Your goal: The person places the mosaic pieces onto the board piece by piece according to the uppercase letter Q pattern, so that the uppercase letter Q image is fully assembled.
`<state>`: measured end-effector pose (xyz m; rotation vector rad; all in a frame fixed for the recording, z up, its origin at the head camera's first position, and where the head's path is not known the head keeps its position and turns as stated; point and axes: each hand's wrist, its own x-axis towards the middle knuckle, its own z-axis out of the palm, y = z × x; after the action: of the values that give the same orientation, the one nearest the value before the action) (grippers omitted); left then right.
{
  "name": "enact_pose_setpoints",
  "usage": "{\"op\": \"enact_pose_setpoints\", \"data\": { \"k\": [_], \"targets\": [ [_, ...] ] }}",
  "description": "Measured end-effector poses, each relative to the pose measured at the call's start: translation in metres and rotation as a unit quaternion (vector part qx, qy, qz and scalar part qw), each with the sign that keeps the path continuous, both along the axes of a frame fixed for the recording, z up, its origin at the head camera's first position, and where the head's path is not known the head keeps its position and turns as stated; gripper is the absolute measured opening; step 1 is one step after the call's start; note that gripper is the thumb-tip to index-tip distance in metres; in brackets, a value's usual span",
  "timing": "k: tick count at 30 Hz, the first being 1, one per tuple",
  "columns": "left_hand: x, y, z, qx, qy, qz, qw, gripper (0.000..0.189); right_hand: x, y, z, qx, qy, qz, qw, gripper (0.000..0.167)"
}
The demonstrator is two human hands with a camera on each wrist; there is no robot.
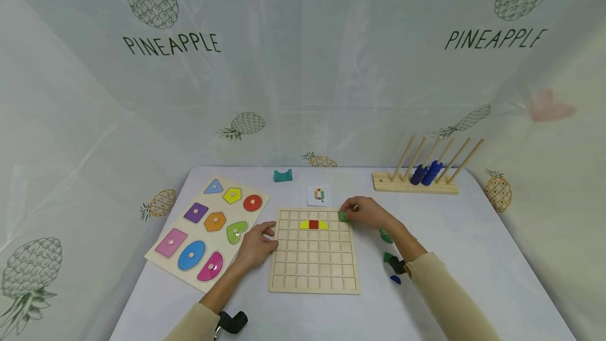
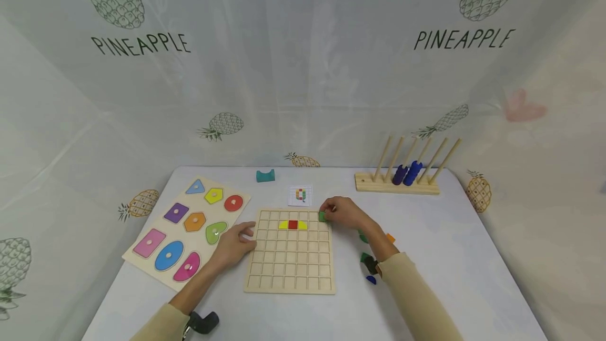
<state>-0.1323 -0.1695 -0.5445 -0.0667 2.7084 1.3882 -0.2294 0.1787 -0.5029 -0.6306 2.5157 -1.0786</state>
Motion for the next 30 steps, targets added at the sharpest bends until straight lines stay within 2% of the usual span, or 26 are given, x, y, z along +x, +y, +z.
{"op": "enact_pose_setpoints", "data": {
  "k": [10, 21, 30],
  "targets": [
    [0.0, 0.0, 0.001, 0.003, -0.003, -0.002, 1.0, 0.053, 0.002, -0.024, -0.005, -0.026, -0.007, 0.017, 0.9995, 0.015],
    [0.001, 0.0, -0.001, 0.004, -0.004, 0.003, 1.0, 0.053, 0.007, -0.043, -0.003, -0.017, -0.016, 0.023, 0.9995, 0.015],
    [0.002, 0.0, 0.001, 0.007, 0.001, 0.0, 1.0, 0.053, 0.012, -0.049, -0.006, -0.019, -0.026, 0.047, 0.9984, 0.016]
  ]
}}
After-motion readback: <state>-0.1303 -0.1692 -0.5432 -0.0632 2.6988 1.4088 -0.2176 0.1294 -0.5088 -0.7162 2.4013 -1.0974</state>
